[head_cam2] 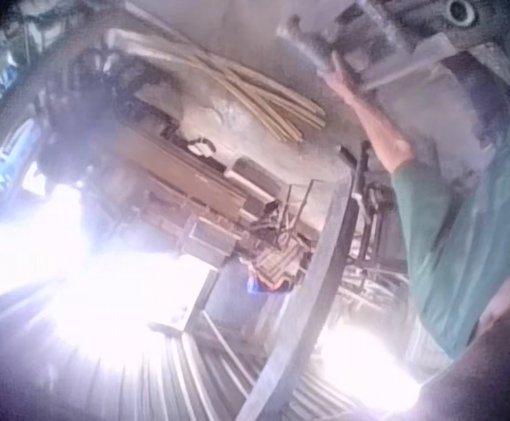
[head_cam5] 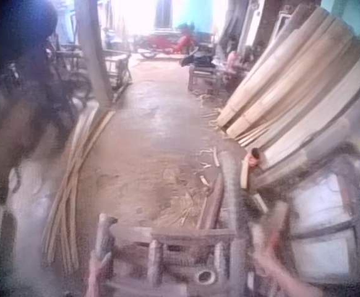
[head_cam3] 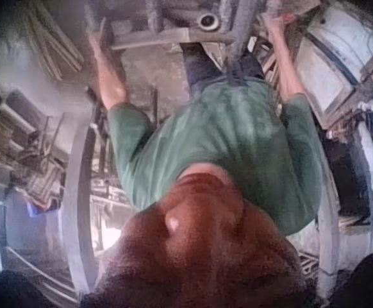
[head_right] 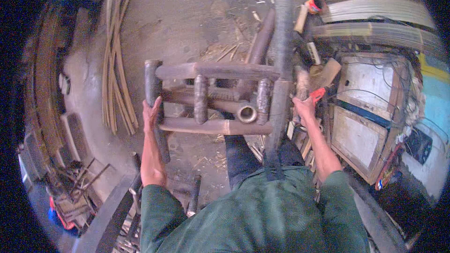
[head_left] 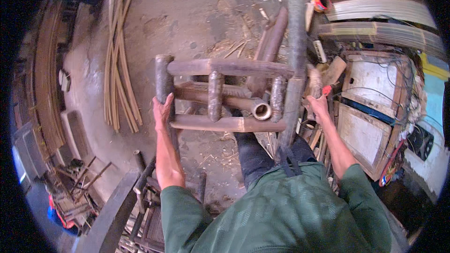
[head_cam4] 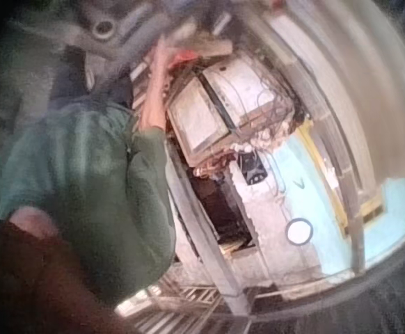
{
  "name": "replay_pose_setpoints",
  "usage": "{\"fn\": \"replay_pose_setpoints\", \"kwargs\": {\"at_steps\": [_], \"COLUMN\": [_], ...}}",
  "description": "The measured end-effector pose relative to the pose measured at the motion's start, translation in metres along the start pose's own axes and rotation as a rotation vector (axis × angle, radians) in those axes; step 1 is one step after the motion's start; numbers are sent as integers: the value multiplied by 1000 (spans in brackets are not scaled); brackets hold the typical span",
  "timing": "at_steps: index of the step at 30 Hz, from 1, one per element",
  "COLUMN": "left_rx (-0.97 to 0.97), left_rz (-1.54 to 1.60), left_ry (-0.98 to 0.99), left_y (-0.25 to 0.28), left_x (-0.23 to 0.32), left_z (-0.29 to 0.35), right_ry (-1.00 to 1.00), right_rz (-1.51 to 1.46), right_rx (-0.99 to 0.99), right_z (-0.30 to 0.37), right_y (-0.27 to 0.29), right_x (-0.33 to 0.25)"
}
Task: The person assembles a bamboo chair by inserting thin bamboo rods into pre-drilled holes in the frame. They use a hammer to tap the rods into place and a red plastic mallet to secure joints. The person also flips the chair frame to access different sides and continues inserting rods.
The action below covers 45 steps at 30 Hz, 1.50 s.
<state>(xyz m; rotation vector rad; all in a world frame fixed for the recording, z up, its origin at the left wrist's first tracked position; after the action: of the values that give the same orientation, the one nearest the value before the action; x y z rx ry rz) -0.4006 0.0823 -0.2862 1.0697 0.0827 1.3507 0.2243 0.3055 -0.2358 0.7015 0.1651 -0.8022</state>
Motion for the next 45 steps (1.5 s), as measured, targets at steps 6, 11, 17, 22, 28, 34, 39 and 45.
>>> {"fn": "replay_pose_setpoints", "kwargs": {"at_steps": [6, 11, 17, 22, 28, 34, 39, 45], "left_rx": [41, -75, 28, 196, 372, 347, 410, 420], "left_rz": [-43, 170, 212, 187, 189, 207, 152, 124], "left_ry": [56, -21, 315, 341, 437, 440, 459, 399], "left_y": [2, 1, -19, -13, -15, -18, -28, -21], "left_x": [-25, -34, -209, -245, -252, -246, -268, -254], "left_z": [-4, 41, 145, 177, 181, 178, 184, 179], "right_ry": [122, 53, 155, 470, 957, 1138, 1043, 1040], "right_rz": [37, -148, 0, 384, 785, 993, 1067, 987], "right_rx": [-78, 84, 253, 103, -697, -1003, -941, -877], "right_z": [18, 11, 67, 105, 192, 282, 253, 230], "right_y": [-5, 4, 4, -39, -268, -453, -467, -443], "right_x": [-31, 24, 4, -71, -194, -221, -198, -195]}}
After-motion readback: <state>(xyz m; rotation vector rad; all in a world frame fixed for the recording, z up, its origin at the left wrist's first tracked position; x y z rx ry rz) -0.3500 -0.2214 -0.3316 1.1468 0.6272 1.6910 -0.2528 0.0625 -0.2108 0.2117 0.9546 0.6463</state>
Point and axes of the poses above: each hand's wrist, its own z-axis away from the middle knuckle, its own y-axis out of the back of the hand, x = y × z, the point moved 9 cm from there along -z, towards the middle knuckle, and after that the axes turned 10 degrees about -x, right-handed, at the moved point
